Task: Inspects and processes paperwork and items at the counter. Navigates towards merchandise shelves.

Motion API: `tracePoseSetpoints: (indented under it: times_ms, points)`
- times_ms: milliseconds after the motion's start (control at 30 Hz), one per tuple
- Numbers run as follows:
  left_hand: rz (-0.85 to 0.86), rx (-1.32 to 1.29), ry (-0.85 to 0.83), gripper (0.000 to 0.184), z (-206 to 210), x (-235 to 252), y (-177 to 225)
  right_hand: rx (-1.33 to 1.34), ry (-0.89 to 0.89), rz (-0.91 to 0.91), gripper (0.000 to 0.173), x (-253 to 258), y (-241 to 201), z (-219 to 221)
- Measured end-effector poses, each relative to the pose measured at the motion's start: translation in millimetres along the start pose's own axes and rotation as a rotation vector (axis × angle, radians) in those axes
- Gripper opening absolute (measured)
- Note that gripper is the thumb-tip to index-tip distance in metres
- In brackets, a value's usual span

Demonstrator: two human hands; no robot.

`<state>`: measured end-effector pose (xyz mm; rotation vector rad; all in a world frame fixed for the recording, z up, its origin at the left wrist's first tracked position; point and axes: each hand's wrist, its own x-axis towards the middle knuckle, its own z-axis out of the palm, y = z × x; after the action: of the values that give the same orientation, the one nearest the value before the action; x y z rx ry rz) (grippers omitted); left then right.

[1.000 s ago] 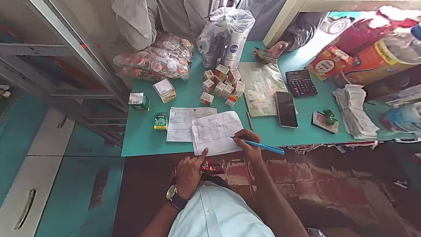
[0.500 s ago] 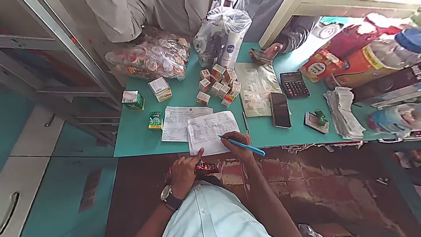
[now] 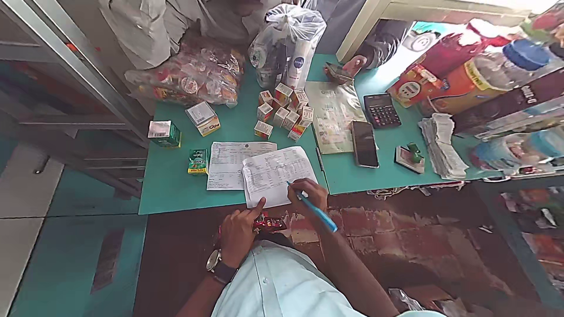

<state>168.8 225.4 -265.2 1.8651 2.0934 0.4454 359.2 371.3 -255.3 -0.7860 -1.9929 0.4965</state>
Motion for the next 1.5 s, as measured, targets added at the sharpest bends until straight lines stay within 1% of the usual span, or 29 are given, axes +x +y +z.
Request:
tracePoseSetpoints:
  times_ms: [100,167,233,333,433,500,600,833,900,933,967,1000,1067,1133,1167,1233,1367,1433,1500]
  points:
    - [0.042,-0.009,0.078,0.077,5,3,-2,-0.017,0.052,-0.160,0.008,-23,-2,10]
    - [0.042,-0.014,0.093,0.077,6,1,-3,-0.002,0.049,-0.155,0.007,-33,-6,14]
    - [0.038,-0.014,0.102,0.075,6,1,-3,0.053,0.068,-0.077,0.007,-32,-8,15]
    - [0.045,-0.016,0.101,0.075,5,2,-3,0.273,0.071,0.143,0.007,-11,-9,5]
    - [0.017,-0.031,0.046,0.075,1,2,-2,0.440,0.004,0.299,0.012,17,3,1]
    - [0.008,-0.044,0.028,0.076,0,2,0,0.430,-0.086,0.347,0.011,29,13,2]
    - [0.004,-0.050,0.025,0.078,1,2,-1,0.340,-0.188,0.323,0.009,33,25,10]
    - [-0.001,-0.042,0.006,0.079,4,2,-3,0.231,-0.255,0.270,0.011,33,24,15]
    - [-0.006,-0.043,-0.004,0.080,3,1,-3,0.176,-0.193,0.230,0.012,30,24,18]
    - [-0.007,-0.044,-0.003,0.079,3,1,-2,0.171,-0.114,0.204,0.011,27,26,18]
    - [-0.005,-0.047,0.003,0.079,2,2,-2,0.222,-0.015,0.198,0.010,25,27,18]
    - [-0.005,-0.049,0.001,0.078,1,2,-1,0.318,0.081,0.226,0.008,24,28,15]
    - [-0.005,-0.046,-0.002,0.077,1,2,1,0.547,0.219,0.370,0.012,26,25,7]
    - [-0.009,-0.035,-0.008,0.077,0,1,1,0.739,0.302,0.468,0.017,28,22,3]
    - [-0.010,-0.030,-0.005,0.077,-1,1,1,0.792,0.315,0.477,0.018,28,21,1]
    - [-0.004,-0.026,0.020,0.076,0,2,0,0.791,0.261,0.433,0.017,24,16,-5]
    - [-0.008,-0.029,0.007,0.078,1,2,1,0.540,0.059,0.277,0.008,13,3,-9]
    - [-0.008,-0.028,0.010,0.079,0,1,1,0.499,0.017,0.225,0.006,8,6,-1]
    - [0.002,-0.020,0.018,0.078,0,1,1,0.492,0.014,0.226,0.006,4,11,7]
